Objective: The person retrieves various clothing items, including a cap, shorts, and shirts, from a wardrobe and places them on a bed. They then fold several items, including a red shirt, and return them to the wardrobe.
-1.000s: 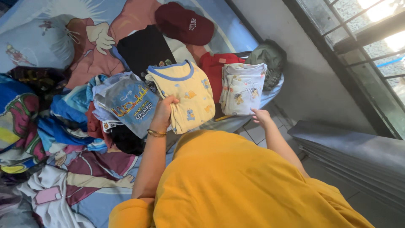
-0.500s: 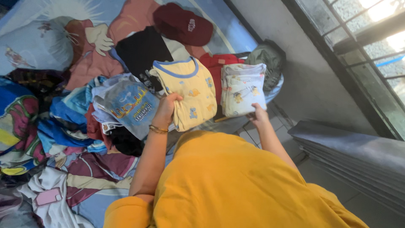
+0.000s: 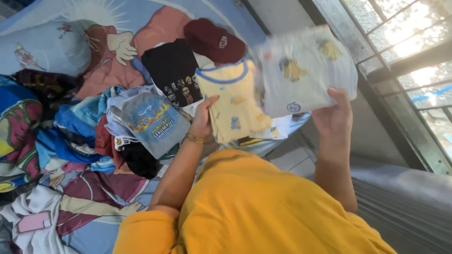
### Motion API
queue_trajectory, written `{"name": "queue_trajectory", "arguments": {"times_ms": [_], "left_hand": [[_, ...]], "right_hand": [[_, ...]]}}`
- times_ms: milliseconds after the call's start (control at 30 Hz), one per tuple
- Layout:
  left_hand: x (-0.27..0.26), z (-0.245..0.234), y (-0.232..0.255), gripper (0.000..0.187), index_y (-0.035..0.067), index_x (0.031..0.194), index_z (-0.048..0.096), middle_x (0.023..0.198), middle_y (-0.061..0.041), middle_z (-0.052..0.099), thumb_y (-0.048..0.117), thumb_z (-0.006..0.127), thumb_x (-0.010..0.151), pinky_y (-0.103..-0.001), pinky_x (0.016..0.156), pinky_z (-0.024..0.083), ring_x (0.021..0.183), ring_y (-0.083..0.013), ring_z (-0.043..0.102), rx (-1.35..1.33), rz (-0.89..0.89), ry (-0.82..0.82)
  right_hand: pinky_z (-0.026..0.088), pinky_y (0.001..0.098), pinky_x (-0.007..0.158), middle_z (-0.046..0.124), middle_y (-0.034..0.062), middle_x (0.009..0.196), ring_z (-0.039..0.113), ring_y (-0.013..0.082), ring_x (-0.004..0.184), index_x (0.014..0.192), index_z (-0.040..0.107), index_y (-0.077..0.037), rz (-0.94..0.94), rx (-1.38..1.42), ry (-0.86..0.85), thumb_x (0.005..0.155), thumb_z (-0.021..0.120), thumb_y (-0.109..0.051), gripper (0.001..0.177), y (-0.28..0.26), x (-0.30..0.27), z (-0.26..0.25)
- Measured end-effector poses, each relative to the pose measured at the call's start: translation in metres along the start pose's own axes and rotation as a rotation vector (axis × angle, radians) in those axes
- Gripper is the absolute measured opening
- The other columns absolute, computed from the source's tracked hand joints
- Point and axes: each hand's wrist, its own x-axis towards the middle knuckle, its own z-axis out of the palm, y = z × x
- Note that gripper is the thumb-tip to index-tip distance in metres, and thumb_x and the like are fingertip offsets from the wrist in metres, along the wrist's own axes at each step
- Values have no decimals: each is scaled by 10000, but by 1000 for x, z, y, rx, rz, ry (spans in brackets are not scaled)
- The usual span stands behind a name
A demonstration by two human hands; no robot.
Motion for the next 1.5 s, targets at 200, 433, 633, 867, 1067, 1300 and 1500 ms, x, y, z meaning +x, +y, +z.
{"name": "queue_trajectory", "arguments": {"times_ms": [200,433,633,867,1067,1300,1500], "left_hand": [[29,23,-7,424,-32,1332,592,1241,-186,699,246,519,1020,-437,1014,537,1114,-311,683,-172,-29,-161],[25,28,-6,439,-6,1335,608,1260,-149,710,237,435,1013,-407,1034,551,1129,-271,705,-136,-29,-185],[16,32,-5,449,-14,1309,626,1231,-170,709,293,445,1036,-421,991,565,1091,-285,704,-217,-68,-200],[11,28,-3,458,-14,1311,623,1225,-169,716,278,430,1015,-419,979,568,1083,-288,710,-216,-67,-232],[13,36,2,475,-10,1366,578,1273,-188,685,295,430,1033,-436,1008,562,1123,-308,695,-145,-99,-207],[-20,65,4,681,-8,1403,559,1313,-211,649,533,505,992,-488,1017,536,1164,-365,649,-292,-21,-523],[-3,42,0,598,24,1430,567,1349,-182,646,469,496,1037,-476,1046,535,1188,-339,651,-227,-19,-222]], "right_hand": [[539,521,942,628,136,1341,665,279,1169,1462,460,-4,124,-120,-77,942,673,-192,593,69,-5,-11],[525,463,1039,615,151,1381,642,257,1217,1470,465,-2,293,-196,-158,945,633,-107,562,59,-20,-7],[497,378,1065,613,130,1385,626,207,1241,1511,439,-4,214,-181,-196,983,615,-25,557,43,-23,0],[521,341,983,670,119,1284,642,186,1161,1461,491,32,196,-526,-184,954,624,-39,529,28,-14,11],[514,320,1051,647,86,1315,618,145,1205,1470,463,29,78,-659,-317,931,716,5,596,25,-2,63],[509,329,1056,647,81,1324,623,134,1211,1478,456,6,143,-794,-305,893,727,29,645,34,-6,67],[503,332,1089,633,88,1329,615,143,1238,1473,434,6,87,-540,-290,907,718,50,635,50,-4,53]]}}
